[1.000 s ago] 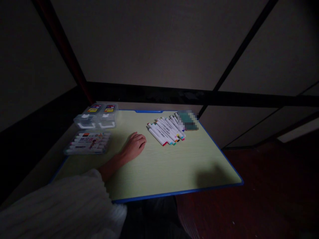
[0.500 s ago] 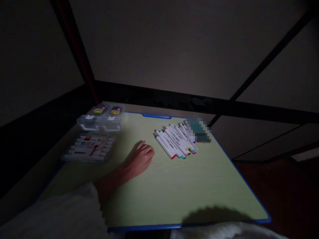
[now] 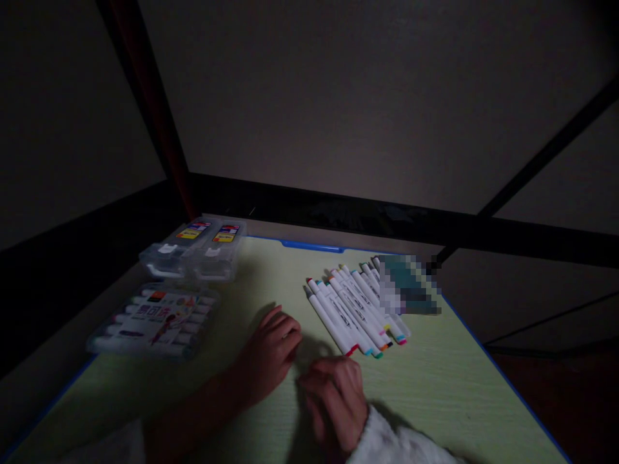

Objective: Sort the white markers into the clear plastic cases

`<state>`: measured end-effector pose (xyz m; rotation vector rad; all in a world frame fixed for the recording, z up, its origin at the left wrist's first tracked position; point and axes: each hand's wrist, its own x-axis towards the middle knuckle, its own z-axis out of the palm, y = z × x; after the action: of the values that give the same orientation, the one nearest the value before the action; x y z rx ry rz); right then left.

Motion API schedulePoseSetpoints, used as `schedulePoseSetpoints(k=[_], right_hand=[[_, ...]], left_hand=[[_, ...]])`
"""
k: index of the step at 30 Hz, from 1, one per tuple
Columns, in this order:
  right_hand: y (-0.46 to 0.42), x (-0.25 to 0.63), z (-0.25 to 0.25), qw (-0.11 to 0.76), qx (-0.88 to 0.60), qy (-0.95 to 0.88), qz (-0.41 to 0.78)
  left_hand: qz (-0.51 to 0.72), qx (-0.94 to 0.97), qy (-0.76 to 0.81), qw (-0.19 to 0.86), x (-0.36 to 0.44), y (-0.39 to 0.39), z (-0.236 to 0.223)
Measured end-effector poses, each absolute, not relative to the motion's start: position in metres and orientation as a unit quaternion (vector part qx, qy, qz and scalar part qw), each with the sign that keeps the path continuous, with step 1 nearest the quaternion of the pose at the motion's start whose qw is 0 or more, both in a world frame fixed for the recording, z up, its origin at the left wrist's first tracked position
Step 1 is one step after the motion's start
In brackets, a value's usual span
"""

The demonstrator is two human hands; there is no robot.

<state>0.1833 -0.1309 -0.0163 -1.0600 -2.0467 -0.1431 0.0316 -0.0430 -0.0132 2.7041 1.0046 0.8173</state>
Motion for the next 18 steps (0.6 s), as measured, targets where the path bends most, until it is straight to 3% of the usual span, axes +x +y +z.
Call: schedulePoseSetpoints(k=[9, 18], right_hand=[[-0.066, 0.218, -0.021, 0.219, -0.583, -0.766, -0.161], [-0.054, 0.225, -0.03, 0.188, -0.587, -0.773, -0.15]], left_hand=[[0.284, 0.886, 0.365, 0.023, 0.03, -0.041, -0.012], [0.271, 0.84, 0.453, -0.121, 0.002, -0.015, 0.01]])
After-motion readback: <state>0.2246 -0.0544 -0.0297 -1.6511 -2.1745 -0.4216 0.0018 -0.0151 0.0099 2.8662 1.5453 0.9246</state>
